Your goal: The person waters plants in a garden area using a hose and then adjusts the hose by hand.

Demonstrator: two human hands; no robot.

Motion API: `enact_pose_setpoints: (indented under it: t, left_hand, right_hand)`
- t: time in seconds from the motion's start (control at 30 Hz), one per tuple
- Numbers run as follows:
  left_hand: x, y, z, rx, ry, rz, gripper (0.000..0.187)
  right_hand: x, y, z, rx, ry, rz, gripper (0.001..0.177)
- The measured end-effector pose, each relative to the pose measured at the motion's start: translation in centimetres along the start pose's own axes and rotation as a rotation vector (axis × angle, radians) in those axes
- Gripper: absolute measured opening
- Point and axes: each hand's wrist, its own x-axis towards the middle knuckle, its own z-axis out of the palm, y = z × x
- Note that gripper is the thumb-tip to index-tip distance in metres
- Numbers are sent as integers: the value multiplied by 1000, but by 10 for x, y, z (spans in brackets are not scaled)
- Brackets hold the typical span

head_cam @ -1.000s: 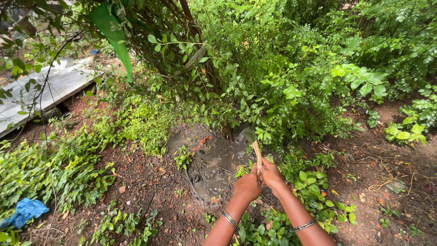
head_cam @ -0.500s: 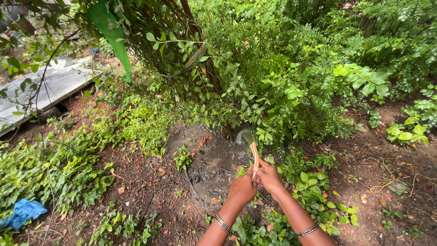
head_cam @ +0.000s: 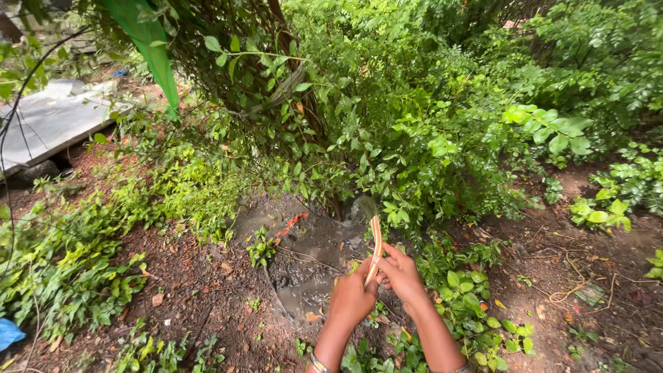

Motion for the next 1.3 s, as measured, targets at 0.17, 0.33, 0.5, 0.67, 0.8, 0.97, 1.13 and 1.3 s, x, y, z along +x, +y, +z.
enact_pose_setpoints:
  t: [0.17,0.33,0.5,0.67,0.8,0.97,1.13,1.3]
  left_hand:
    - [-31,-13,12,-20,172,68,51]
    - [-45,-17,13,-29,281,59,45]
    - [-48,-11,9,7,258,2,46]
    - [-43,-13,15,34,289,-39,45]
    - [-34,-22,27,-27,279,-43,48]
    - [-25,-47,39,-158,181,148,62]
    - [-31,-58,37,-331,9,111,64]
    - [-21,-63,43,-195,95,-176,50]
  right_hand:
    - [-32,18,14,126,-26,-50,65]
    - [-49,11,31,151,-38,-52,64]
    - [-58,3,35,159,-7,-44,63]
    - [-55,26,37,200,-31,-97,61]
    - [-54,45,40,158,-17,-131,65]
    - [-41,51,30,87,55,-79,67]
    - [-13,47,13,59,6,-35,68]
    - [-1,56,20,-76,-83,-234,29]
